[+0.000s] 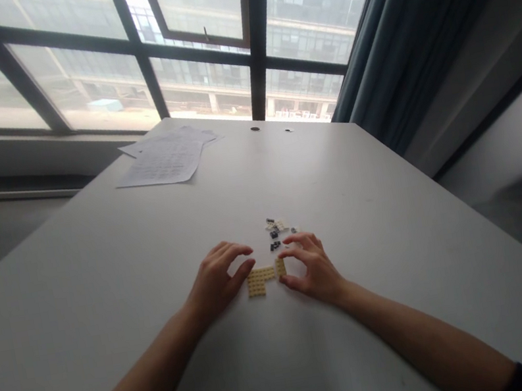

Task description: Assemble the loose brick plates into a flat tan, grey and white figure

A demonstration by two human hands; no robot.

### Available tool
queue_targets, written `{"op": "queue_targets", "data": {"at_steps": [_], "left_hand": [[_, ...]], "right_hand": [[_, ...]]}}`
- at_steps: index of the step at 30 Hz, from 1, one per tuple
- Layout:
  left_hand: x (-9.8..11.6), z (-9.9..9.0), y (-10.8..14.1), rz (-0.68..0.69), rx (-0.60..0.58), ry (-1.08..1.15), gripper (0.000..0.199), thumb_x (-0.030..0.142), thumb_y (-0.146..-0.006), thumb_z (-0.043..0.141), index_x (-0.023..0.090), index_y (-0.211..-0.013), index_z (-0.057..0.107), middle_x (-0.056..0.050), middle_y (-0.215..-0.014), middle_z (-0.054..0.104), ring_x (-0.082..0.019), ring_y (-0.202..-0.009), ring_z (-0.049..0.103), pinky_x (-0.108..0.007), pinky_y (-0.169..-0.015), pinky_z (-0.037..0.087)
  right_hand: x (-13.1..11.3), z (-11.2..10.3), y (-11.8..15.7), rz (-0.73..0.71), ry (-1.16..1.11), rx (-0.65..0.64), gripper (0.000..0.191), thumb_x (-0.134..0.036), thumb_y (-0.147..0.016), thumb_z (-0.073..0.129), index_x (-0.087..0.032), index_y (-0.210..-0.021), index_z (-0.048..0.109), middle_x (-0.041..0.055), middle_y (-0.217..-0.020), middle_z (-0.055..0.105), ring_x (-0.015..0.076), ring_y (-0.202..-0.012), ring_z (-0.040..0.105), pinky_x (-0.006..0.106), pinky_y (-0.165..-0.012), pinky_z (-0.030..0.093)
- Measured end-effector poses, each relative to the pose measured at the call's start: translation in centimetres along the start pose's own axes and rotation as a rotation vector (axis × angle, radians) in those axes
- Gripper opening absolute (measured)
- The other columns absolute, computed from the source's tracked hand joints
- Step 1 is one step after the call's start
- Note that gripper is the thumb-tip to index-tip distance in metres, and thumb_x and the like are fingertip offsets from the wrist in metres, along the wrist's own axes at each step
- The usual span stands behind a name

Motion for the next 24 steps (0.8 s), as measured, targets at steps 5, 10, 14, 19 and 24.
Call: {"op": "queue_targets", "data": {"at_steps": [5, 10, 14, 19, 24], "left_hand": [[-0.5, 0.9, 0.1, 0.013, -0.063, 0.009, 0.016, 0.031, -0.088, 0.054, 0.019, -0.092, 0.063, -0.006, -0.091, 0.068, -0.019, -0.088, 0.060, -0.033, -0.082, 0.048], [-0.5, 1.1, 0.2, -0.004, -0.066, 0.020, 0.015, 0.030, -0.088, 0.055, 0.020, -0.093, 0.063, -0.006, -0.092, 0.068, -0.019, -0.089, 0.059, -0.034, -0.083, 0.047], [-0.8, 1.2, 0.2, -0.015, -0.075, 0.016, 0.014, 0.030, -0.088, 0.055, 0.020, -0.093, 0.063, -0.005, -0.093, 0.067, -0.019, -0.090, 0.059, -0.033, -0.084, 0.047], [-0.9, 1.2, 0.3, -0.019, -0.083, 0.017, 0.014, 0.030, -0.088, 0.055, 0.020, -0.093, 0.063, -0.005, -0.093, 0.067, -0.019, -0.090, 0.059, -0.033, -0.084, 0.047], [-0.7, 1.1, 0.2, -0.012, -0.079, 0.017, 0.016, 0.031, -0.088, 0.054, 0.020, -0.093, 0.064, -0.006, -0.093, 0.067, -0.020, -0.089, 0.059, -0.034, -0.083, 0.048]], "right_hand": [[0.3, 1.3, 0.1, 0.043, 0.063, -0.138, 0.035, -0.031, -0.066, 0.074, -0.026, -0.100, 0.066, 0.0052, -0.130, 0.051, 0.0293, -0.131, 0.032, 0.047, -0.108, 0.022], [0.5, 1.6, 0.0, 0.074, 0.084, -0.161, 0.035, -0.031, -0.066, 0.072, -0.026, -0.100, 0.066, 0.0055, -0.131, 0.051, 0.0298, -0.132, 0.031, 0.049, -0.109, 0.019], [0.7, 1.6, 0.1, 0.081, 0.083, -0.165, 0.035, -0.032, -0.067, 0.072, -0.025, -0.101, 0.066, 0.0061, -0.130, 0.052, 0.0295, -0.132, 0.031, 0.048, -0.110, 0.018], [0.9, 1.6, 0.2, 0.096, 0.075, -0.166, 0.034, -0.033, -0.066, 0.074, -0.025, -0.098, 0.066, 0.0066, -0.130, 0.052, 0.0294, -0.131, 0.032, 0.048, -0.110, 0.019], [0.9, 1.6, 0.1, 0.095, 0.066, -0.170, 0.039, -0.037, -0.066, 0.075, -0.025, -0.102, 0.066, 0.0076, -0.130, 0.052, 0.0304, -0.131, 0.033, 0.050, -0.109, 0.020]]}}
Point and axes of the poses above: each hand's wrist, its own y-axis away from the middle knuckle, its own z-axis out of the palm, x = y × z, the point moved 9 cm from there along -y, towards the middle knuckle
